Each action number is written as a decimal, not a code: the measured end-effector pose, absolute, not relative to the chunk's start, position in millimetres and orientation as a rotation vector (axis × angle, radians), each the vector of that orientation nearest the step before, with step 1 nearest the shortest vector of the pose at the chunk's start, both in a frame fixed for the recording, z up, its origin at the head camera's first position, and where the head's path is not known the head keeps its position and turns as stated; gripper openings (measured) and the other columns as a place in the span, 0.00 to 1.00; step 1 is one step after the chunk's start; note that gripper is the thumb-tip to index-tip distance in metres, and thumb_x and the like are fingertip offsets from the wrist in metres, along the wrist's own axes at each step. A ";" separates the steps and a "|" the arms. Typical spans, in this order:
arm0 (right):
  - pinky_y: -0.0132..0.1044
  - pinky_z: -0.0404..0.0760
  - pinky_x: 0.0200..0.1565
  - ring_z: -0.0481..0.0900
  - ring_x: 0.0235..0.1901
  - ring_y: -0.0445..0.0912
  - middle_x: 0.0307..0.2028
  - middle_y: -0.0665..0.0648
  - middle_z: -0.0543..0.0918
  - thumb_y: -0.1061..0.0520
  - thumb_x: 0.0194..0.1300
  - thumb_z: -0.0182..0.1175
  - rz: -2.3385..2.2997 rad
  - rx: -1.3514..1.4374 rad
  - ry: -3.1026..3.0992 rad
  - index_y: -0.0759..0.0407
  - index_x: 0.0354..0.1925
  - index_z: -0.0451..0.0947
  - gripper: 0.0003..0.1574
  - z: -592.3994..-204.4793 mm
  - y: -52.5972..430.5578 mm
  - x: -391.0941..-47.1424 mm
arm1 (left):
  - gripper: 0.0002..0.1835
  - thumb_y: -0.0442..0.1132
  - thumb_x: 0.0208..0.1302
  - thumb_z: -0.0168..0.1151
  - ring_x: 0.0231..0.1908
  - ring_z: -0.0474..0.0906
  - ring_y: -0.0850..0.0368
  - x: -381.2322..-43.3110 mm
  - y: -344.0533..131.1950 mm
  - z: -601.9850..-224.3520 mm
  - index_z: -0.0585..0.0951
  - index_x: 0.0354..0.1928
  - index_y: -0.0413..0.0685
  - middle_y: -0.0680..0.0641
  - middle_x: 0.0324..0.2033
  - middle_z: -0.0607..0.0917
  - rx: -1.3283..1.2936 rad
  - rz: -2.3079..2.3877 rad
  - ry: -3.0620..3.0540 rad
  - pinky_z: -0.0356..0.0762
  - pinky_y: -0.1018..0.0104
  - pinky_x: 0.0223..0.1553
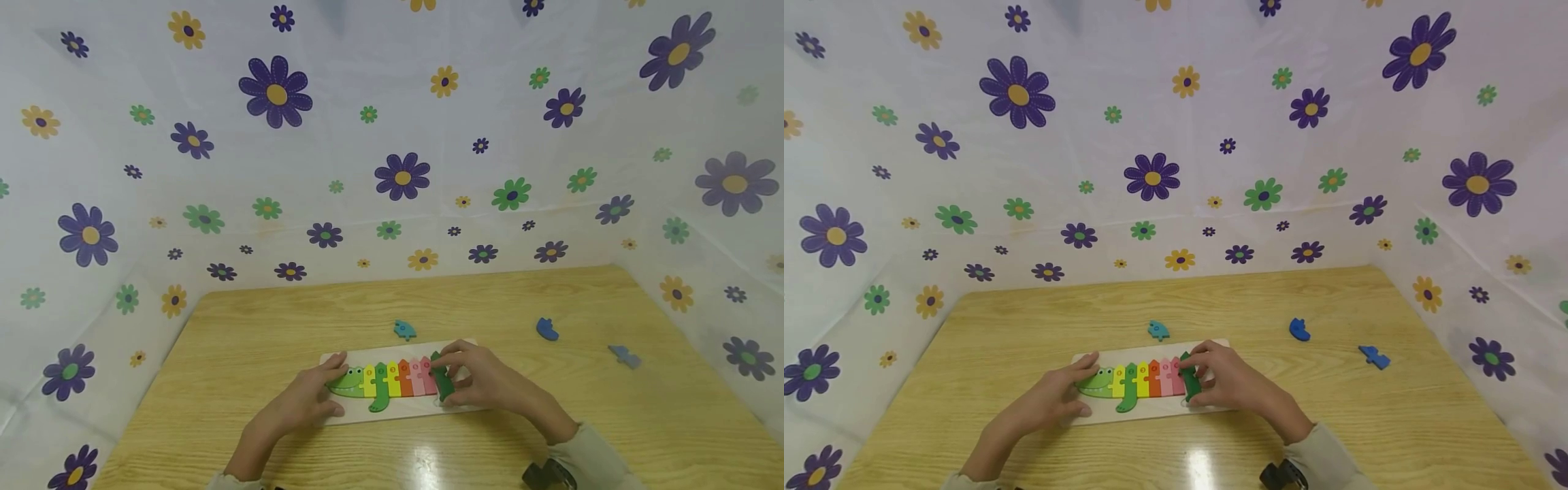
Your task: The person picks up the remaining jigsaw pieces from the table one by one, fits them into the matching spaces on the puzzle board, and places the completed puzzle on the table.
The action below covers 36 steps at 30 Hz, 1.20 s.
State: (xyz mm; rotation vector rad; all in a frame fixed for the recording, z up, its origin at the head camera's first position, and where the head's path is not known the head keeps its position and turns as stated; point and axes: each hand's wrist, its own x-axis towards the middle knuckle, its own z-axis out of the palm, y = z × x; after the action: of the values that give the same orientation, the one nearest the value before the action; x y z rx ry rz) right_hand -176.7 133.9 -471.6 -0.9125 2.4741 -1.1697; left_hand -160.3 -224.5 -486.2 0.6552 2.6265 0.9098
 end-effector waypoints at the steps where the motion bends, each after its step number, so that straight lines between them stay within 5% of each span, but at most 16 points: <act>1: 0.33 0.88 0.43 0.82 0.43 0.50 0.57 0.65 0.77 0.62 0.54 0.79 -1.162 -0.914 2.478 0.67 0.57 0.82 0.33 -471.5 133.6 -176.5 | 0.37 0.33 0.60 0.74 0.77 0.53 0.39 -160.5 -224.2 -486.2 0.71 0.70 0.30 0.36 0.77 0.60 0.650 0.908 2.626 0.55 0.42 0.73; 36: 0.36 0.88 0.44 0.85 0.42 0.48 0.56 0.64 0.77 0.61 0.51 0.81 -0.999 -0.814 2.621 0.66 0.55 0.85 0.32 -474.6 119.6 -168.7 | 0.38 0.33 0.60 0.75 0.77 0.53 0.38 -159.3 -224.5 -485.4 0.70 0.70 0.29 0.36 0.77 0.60 0.665 0.916 2.627 0.56 0.41 0.73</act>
State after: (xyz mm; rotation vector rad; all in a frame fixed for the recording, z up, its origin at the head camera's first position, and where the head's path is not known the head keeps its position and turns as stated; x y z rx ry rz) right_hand -168.7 119.6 -474.6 -0.8135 2.6209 -0.9989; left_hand -159.3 -224.5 -485.4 0.6650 2.6269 0.9164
